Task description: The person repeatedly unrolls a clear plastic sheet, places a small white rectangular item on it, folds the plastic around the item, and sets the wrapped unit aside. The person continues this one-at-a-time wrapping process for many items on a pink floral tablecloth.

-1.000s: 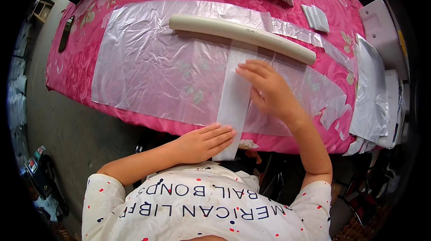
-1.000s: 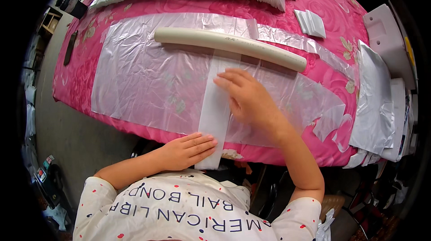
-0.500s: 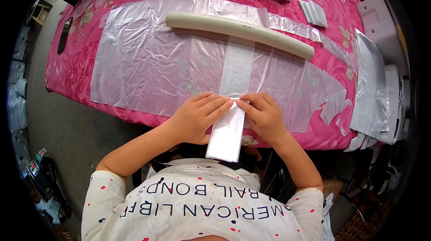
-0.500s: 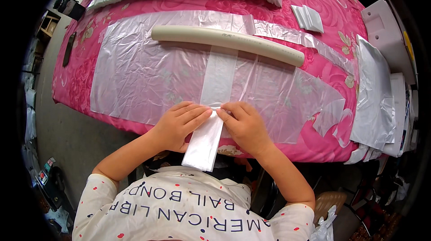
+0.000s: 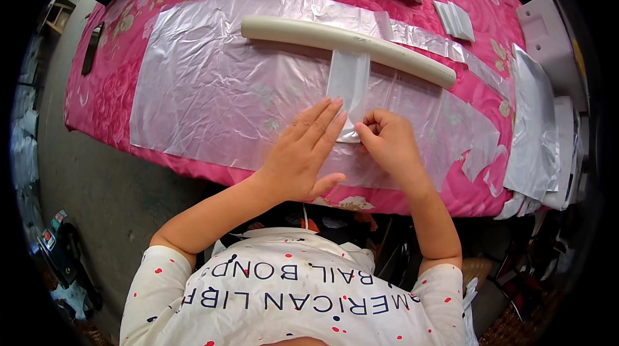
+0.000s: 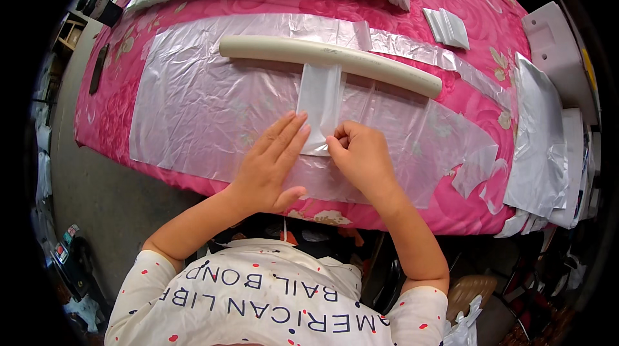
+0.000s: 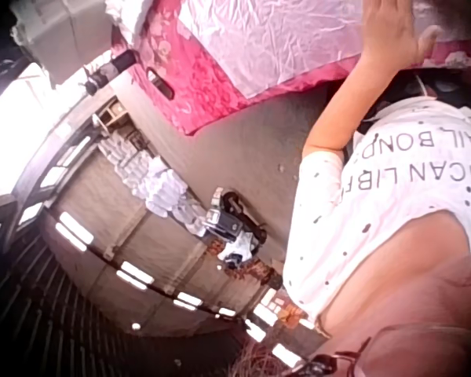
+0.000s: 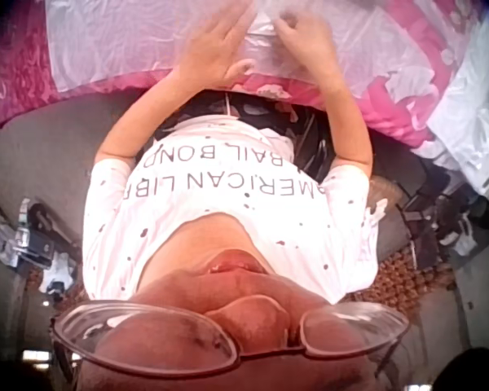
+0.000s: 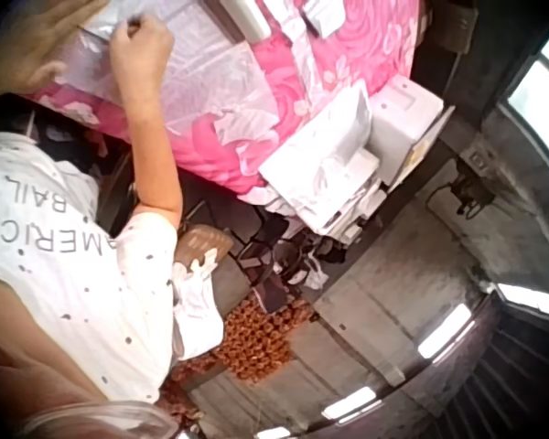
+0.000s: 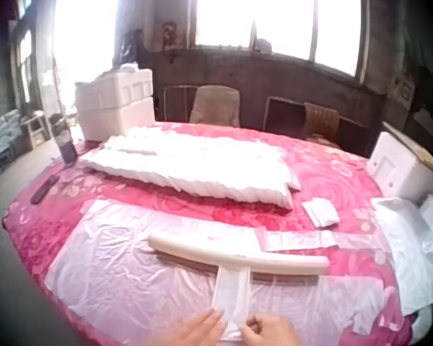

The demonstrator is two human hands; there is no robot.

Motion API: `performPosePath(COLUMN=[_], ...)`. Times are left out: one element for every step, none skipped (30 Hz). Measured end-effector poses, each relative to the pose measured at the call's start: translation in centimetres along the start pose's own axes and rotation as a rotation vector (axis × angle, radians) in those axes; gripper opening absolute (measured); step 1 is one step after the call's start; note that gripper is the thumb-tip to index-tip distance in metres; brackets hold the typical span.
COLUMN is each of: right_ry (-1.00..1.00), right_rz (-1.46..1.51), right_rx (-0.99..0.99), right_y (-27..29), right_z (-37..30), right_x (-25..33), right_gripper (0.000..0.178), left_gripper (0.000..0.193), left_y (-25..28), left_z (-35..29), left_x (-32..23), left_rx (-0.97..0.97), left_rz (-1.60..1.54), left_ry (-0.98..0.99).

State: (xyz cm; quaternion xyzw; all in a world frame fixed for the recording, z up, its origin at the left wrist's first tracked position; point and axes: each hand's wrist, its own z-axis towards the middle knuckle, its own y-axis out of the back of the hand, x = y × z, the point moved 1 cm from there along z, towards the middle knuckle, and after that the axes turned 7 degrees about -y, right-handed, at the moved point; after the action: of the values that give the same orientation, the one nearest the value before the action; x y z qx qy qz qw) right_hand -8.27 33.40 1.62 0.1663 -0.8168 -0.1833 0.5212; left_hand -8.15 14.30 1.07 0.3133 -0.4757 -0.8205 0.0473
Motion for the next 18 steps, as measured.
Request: performPosePath(right_ry=[-0.023,-0.045,-0.07,-0.049,-0.027,-0.005,-0.007,-0.009,-0.013,0.182,0.378,0.577,0.653,0.727,0.798,0.803,0.807,0.815], right_rz=[0.002,0.005,0.01,0.005,-0.001,-0.006,-0.08,-0.154,-0.227,-0.357,-0.486,-0.612,-0.673,-0.732,-0.791,-0.785,-0.778,-0.773], right_rx=[0.018,0.036,0.048,0.036,0.024,0.014,0.007,0.0,-0.011,-0.173,-0.335,-0.498,-0.396,-0.291,-0.19,-0.123,-0.057,0.012], right_y=[0.1,0.2,0.2,0.2,0.2,0.1,0.1,0.2,0.2,0.1,-0.1,-0.3,-0.2,0.2,0.6,0.8,0.9,1.1], right_z=[0.0,-0.1,-0.2,-0.2,-0.2,-0.2,-0.5,-1.1,-1.6,-1.8,-2.0,-2.1,-1.8,-1.4,-1.1,-0.7,-0.2,0.1], right_x=[0.3,0.7,0.8,0.6,0.4,0.4,0.6,1.2,1.5,1.5,1.3,1.1,0.9,0.6,0.4,0.0,-0.3,-0.5], right_gripper=[0.014,0.014,0.014,0.013,0.013,0.013,0.016,0.021,0.027,0.034,0.041,0.049,0.052,0.055,0.057,0.056,0.054,0.053], left_gripper=[0.08,0.082,0.085,0.086,0.087,0.088,0.088,0.088,0.089,0.089,0.089,0.09,0.085,0.081,0.076,0.067,0.058,0.05], left_y=[-0.6,-1.5,-1.9,-2.1,-2.1,-2.1,-2.1,-2.1,-2.1,-2.1,-2.1,-2.1,-2.0,-1.7,-1.4,-1.3,-1.2,-1.1], left_z=[-0.2,-0.5,-0.5,-0.6,-0.6,-0.6,-0.7,-0.8,-0.8,-0.8,-0.7,-0.7,-0.7,-0.6,-0.4,-0.4,-0.5,-0.5], left_x=[-0.3,-0.4,-0.6,-0.7,-0.8,-0.9,-0.8,-0.8,-0.7,-0.7,-0.6,-0.6,-0.6,-0.3,-0.1,0.3,0.9,1.5], left_rx=[0.068,0.136,0.206,0.206,0.206,0.205,0.211,0.217,0.223,0.222,0.221,0.219,0.216,0.212,0.208,0.165,0.121,0.073], left_rz=[0.048,0.095,0.14,0.139,0.139,0.139,0.139,0.139,0.139,0.131,0.122,0.115,0.108,0.101,0.094,0.084,0.074,0.066], left_ry=[0.022,0.043,0.058,0.064,0.069,0.078,0.077,0.077,0.072,0.067,0.062,0.058,0.043,0.029,0.008,-0.032,-0.071,-0.108])
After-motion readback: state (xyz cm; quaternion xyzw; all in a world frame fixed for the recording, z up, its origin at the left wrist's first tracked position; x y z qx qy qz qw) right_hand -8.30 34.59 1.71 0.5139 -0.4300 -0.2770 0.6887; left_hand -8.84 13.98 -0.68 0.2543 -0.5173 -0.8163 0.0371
